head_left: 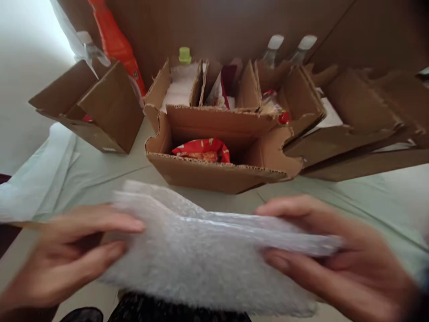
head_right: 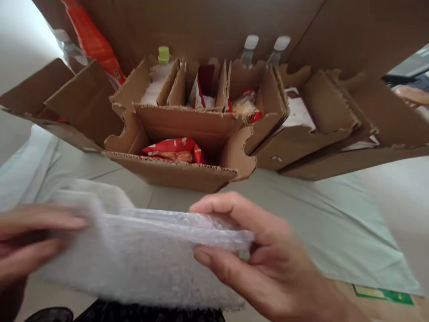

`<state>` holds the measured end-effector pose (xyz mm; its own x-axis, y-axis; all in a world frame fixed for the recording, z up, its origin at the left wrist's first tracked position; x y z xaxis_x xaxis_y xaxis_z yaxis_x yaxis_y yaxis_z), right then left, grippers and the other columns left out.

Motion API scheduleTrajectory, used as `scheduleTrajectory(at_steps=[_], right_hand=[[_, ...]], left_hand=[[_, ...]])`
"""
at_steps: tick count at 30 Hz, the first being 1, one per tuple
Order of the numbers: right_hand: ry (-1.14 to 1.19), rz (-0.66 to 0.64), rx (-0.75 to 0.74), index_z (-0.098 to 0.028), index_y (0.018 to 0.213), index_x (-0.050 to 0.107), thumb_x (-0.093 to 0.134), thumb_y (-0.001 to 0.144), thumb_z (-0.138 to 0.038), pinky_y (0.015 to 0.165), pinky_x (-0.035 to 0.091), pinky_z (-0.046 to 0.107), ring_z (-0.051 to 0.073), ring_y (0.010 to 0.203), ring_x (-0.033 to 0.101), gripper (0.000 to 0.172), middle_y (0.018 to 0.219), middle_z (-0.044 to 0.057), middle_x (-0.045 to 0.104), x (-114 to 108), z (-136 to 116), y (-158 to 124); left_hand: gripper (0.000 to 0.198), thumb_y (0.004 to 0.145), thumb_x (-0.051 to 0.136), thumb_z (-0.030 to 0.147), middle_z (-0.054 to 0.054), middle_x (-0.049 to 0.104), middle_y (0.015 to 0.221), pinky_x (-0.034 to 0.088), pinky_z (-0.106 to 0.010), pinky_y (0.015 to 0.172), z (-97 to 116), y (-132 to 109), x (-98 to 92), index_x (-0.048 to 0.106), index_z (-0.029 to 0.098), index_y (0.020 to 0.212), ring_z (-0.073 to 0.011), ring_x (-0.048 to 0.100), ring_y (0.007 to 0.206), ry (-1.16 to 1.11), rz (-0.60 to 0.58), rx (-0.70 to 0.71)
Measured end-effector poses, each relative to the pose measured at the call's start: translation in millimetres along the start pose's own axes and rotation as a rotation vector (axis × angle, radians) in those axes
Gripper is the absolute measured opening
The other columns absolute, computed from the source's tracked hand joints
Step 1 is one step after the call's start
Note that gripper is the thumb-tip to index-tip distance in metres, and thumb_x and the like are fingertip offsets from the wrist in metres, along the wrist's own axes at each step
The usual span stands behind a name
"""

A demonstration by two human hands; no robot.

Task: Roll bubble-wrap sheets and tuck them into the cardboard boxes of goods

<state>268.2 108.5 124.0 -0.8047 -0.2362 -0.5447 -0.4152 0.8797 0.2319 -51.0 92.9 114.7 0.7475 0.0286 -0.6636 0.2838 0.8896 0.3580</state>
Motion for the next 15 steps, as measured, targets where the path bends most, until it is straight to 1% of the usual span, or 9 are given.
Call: scheduleTrajectory(at_steps=[2,4,6,7,9,11,12,13,15], right_hand=[[-0.1,-0.052,0.066,-0.031,0.116,0.068,0.07,0.094,-0.032,0.052,0.054,0.021,0.013,0.065,0.07,0.022,0.093,-0.003,0.076,26.1,30.9,-22.6],[-0.207,-0.062,0.172,-0.027,0.12,0.067,0.066,0.094,-0.029,0.058,0.055,0.025,0.015,0.066,0.071,0.026,0.095,0.0,0.078,49.6,69.0,-36.2],[-0.307,-0.087,0.224,-0.022,0.126,0.066,0.065,0.093,-0.027,0.059,0.054,0.028,0.017,0.064,0.069,0.034,0.09,0.001,0.078,70.7,99.5,-41.0],[-0.379,-0.074,0.204,-0.02,0.128,0.065,0.065,0.093,-0.026,0.061,0.054,0.03,0.019,0.066,0.07,0.036,0.09,0.003,0.078,77.2,107.1,-40.3],[-0.567,0.035,0.074,-0.016,0.129,0.065,0.065,0.094,-0.026,0.071,0.055,0.037,0.026,0.082,0.073,0.036,0.102,0.01,0.078,80.5,102.0,-36.7],[-0.715,0.197,-0.078,-0.014,0.127,0.065,0.065,0.097,-0.027,0.079,0.054,0.043,0.03,0.095,0.071,0.033,0.115,0.016,0.075,78.0,75.7,-38.7],[-0.719,0.244,-0.132,-0.014,0.127,0.064,0.064,0.098,-0.027,0.082,0.053,0.043,0.03,0.099,0.07,0.032,0.117,0.017,0.074,78.9,59.7,-42.7],[-0.665,0.239,-0.167,-0.014,0.128,0.063,0.064,0.099,-0.026,0.084,0.054,0.042,0.028,0.101,0.069,0.032,0.117,0.016,0.074,83.7,44.6,-47.7],[-0.461,0.098,-0.201,-0.014,0.13,0.06,0.062,0.1,-0.029,0.086,0.056,0.039,0.025,0.102,0.069,0.034,0.116,0.014,0.074,107.3,19.4,-60.1]], left_hand=[[0.019,0.092,0.069,0.03,0.001,0.084,0.091,0.065,-0.026,0.062,-14.7,-29.1,42.4,0.084,0.035,0.103,-0.0203,0.08,0.077,-0.065,-0.163,-0.102],[0.023,0.092,0.066,0.027,-0.001,0.085,0.1,0.065,-0.024,0.065,-26.6,-59.0,79.5,0.083,0.03,0.107,-0.0203,0.081,0.083,-0.125,-0.261,-0.232],[0.027,0.092,0.065,0.026,-0.004,0.084,0.107,0.066,-0.023,0.071,-31.0,-84.4,103.1,0.082,0.026,0.113,-0.0199,0.081,0.089,-0.161,-0.286,-0.334],[0.028,0.093,0.065,0.026,-0.005,0.084,0.11,0.066,-0.024,0.074,-30.4,-93.8,109.3,0.081,0.024,0.116,-0.0195,0.081,0.09,-0.167,-0.277,-0.366],[0.03,0.093,0.065,0.026,-0.007,0.083,0.112,0.066,-0.024,0.077,-26.0,-104.6,112.1,0.08,0.021,0.118,-0.018,0.08,0.088,-0.151,-0.225,-0.395],[0.03,0.093,0.064,0.025,-0.008,0.083,0.108,0.065,-0.022,0.073,-19.4,-106.7,109.6,0.08,0.019,0.117,-0.0154,0.078,0.078,-0.133,-0.18,-0.393],[0.029,0.093,0.064,0.025,-0.008,0.084,0.105,0.064,-0.022,0.07,-16.5,-106.0,108.7,0.081,0.018,0.116,-0.0144,0.076,0.073,-0.134,-0.176,-0.393],[0.029,0.093,0.063,0.024,-0.008,0.084,0.102,0.063,-0.022,0.067,-14.1,-104.7,108.5,0.081,0.017,0.115,-0.0137,0.075,0.069,-0.141,-0.18,-0.4],[0.03,0.093,0.063,0.025,-0.007,0.084,0.098,0.062,-0.021,0.063,-11.1,-102.1,110.2,0.08,0.017,0.115,-0.0134,0.073,0.066,-0.172,-0.213,-0.433]])
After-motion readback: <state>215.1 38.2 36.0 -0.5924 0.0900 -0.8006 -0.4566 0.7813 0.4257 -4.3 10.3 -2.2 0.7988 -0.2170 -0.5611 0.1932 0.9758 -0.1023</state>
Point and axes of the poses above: each hand's wrist, its own y-axis towards the middle knuckle, its own x-axis out of the palm, z = x × y, the point moved 7 cm from there along y, towards the middle knuckle
